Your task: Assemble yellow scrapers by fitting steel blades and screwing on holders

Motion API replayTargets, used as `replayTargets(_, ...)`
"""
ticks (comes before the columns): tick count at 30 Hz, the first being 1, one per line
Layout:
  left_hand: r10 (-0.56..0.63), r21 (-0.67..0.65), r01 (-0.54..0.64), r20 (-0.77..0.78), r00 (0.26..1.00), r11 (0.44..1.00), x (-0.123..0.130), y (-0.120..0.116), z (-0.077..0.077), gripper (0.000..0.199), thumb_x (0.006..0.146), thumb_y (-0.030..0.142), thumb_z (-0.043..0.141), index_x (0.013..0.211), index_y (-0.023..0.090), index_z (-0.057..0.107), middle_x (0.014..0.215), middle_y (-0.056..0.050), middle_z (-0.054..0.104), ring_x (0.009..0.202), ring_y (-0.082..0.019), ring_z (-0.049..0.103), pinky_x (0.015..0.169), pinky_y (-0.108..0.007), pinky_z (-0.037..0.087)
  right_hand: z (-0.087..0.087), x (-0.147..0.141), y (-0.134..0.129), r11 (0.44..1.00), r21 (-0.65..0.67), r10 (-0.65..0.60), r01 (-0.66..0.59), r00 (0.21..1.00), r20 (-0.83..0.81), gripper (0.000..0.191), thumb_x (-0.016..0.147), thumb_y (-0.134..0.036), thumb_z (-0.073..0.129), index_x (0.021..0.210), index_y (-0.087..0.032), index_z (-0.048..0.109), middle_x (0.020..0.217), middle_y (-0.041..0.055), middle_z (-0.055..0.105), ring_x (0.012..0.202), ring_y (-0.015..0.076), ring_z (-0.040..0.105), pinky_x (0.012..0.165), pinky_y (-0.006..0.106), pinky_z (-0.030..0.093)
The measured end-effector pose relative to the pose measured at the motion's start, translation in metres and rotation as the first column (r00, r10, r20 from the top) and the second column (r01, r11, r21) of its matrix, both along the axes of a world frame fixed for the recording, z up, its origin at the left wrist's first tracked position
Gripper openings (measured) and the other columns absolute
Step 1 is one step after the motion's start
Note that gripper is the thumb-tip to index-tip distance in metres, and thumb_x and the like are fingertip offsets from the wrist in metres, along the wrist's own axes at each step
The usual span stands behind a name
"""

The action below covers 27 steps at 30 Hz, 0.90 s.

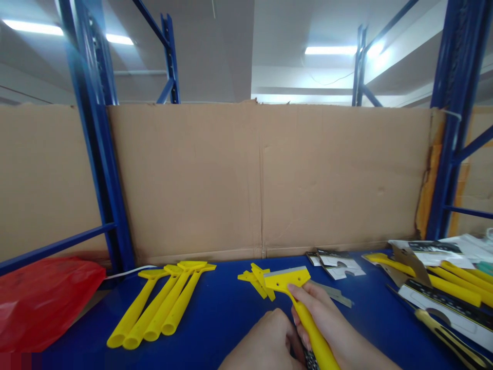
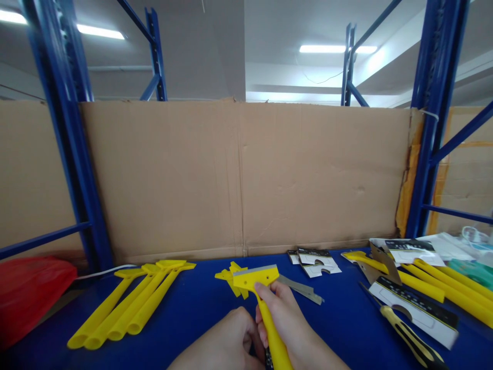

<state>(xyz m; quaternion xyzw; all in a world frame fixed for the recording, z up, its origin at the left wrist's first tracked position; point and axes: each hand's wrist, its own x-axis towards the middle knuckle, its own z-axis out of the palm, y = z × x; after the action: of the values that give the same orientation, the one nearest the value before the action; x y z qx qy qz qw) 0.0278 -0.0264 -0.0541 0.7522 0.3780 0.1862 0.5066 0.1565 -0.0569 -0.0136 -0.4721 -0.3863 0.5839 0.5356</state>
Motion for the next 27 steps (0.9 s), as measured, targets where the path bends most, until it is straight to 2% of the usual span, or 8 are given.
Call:
replayTargets(3, -0.010, 0.018, 0.011, -0.051, 0.999, 1.000, 0.000, -0.006, 0.010, 0.018, 0.059, 0.019, 0.066, 0.077, 0.018, 0.069, 0.074, -0.002, 0.069, 0.067, -0.017, 0.061, 0.061, -0.025, 0.044, -0.004, 0.001, 0.000, 1.000, -0.017, 0.014, -0.014, 1.000, 0.006, 0.029, 0.080, -0.050, 0.056, 0.081, -0.023, 0.044, 0.040, -0.0108, 0.049, 0.023, 0.0088, 0.039, 0.030, 0.021, 0.034)
replayTargets(7, 0.054, 0.066, -0.045, -0.131, 0.990, 0.997, 0.002, -0.013, 0.019, 0.015, 0.059, 0.018, 0.065, 0.073, 0.018, 0.069, 0.074, -0.002, 0.069, 0.068, -0.017, 0.060, 0.058, -0.024, 0.041, -0.006, 0.001, 0.001, 1.000, -0.006, 0.012, -0.012, 1.000, 0.007, 0.029, 0.081, -0.050, 0.055, 0.080, -0.024, 0.044, 0.040, -0.0105, 0.049, 0.024, 0.0086, 0.039, 0.030, 0.021, 0.034)
replayTargets(10, 0.066, 0.054, -0.060, -0.123, 0.990, 0.997, 0.002, -0.014, 0.023, 0.014, 0.058, 0.015, 0.064, 0.071, 0.019, 0.069, 0.071, 0.000, 0.067, 0.063, -0.015, 0.057, 0.055, -0.023, 0.038, -0.004, 0.001, 0.001, 1.000, 0.022, -0.010, 0.009, 1.000, 0.024, 0.029, 0.081, -0.048, 0.057, 0.076, -0.023, 0.043, 0.042, -0.0090, 0.051, 0.025, 0.0070, 0.040, 0.031, 0.019, 0.033)
replayTargets(14, 0.074, 0.042, -0.072, -0.028, 0.997, 0.997, -0.002, -0.011, 0.038, 0.009, 0.059, 0.014, 0.064, 0.068, 0.017, 0.067, 0.052, 0.006, 0.052, 0.048, -0.008, 0.041, 0.048, -0.021, 0.029, 0.001, 0.001, 0.001, 0.999, 0.022, -0.045, 0.043, 0.996, 0.074, 0.027, 0.083, -0.045, 0.056, 0.073, -0.022, 0.044, 0.043, -0.0073, 0.053, 0.026, 0.0054, 0.040, 0.030, 0.017, 0.031)
replayTargets(18, 0.258, 0.094, -0.265, 0.081, 0.963, 0.960, -0.014, -0.002, 0.059, 0.009, 0.064, 0.023, 0.066, 0.068, 0.014, 0.067, 0.044, 0.010, 0.035, 0.045, -0.007, 0.028, 0.045, -0.022, 0.019, 0.007, 0.000, 0.001, 0.997, -0.046, -0.061, 0.065, 0.994, 0.096, 0.023, 0.087, -0.039, 0.051, 0.074, -0.022, 0.043, 0.043, -0.0076, 0.051, 0.027, 0.0052, 0.041, 0.029, 0.015, 0.030)
replayTargets(22, 0.366, 0.076, -0.404, 0.294, 0.883, 0.912, -0.022, 0.010, 0.065, 0.023, 0.064, 0.035, 0.068, 0.071, 0.014, 0.066, 0.046, 0.009, 0.040, 0.045, -0.006, 0.028, 0.047, -0.022, 0.021, 0.009, 0.000, 0.001, 0.998, -0.049, -0.039, 0.043, 0.996, 0.078, 0.020, 0.088, -0.039, 0.048, 0.078, -0.022, 0.044, 0.046, -0.0065, 0.053, 0.028, 0.0054, 0.041, 0.029, 0.015, 0.031)
replayTargets(24, 0.387, 0.070, -0.434, 0.344, 0.856, 0.898, -0.022, 0.014, 0.061, 0.026, 0.064, 0.038, 0.068, 0.072, 0.013, 0.067, 0.048, 0.006, 0.046, 0.045, -0.007, 0.031, 0.047, -0.022, 0.023, 0.008, 0.000, 0.001, 0.998, -0.048, -0.029, 0.032, 0.997, 0.071, 0.020, 0.088, -0.040, 0.048, 0.079, -0.022, 0.045, 0.047, -0.0065, 0.053, 0.029, 0.0057, 0.042, 0.029, 0.015, 0.031)
replayTargets(27, 0.402, 0.138, -0.479, 0.372, 0.836, 0.867, -0.018, 0.015, 0.055, 0.022, 0.065, 0.035, 0.066, 0.069, 0.014, 0.068, 0.051, 0.004, 0.050, 0.048, -0.009, 0.038, 0.049, -0.023, 0.028, 0.007, -0.001, 0.000, 0.998, -0.055, -0.030, 0.035, 0.996, 0.085, 0.019, 0.088, -0.039, 0.048, 0.079, -0.022, 0.044, 0.047, -0.0066, 0.053, 0.031, 0.0059, 0.043, 0.030, 0.014, 0.032)
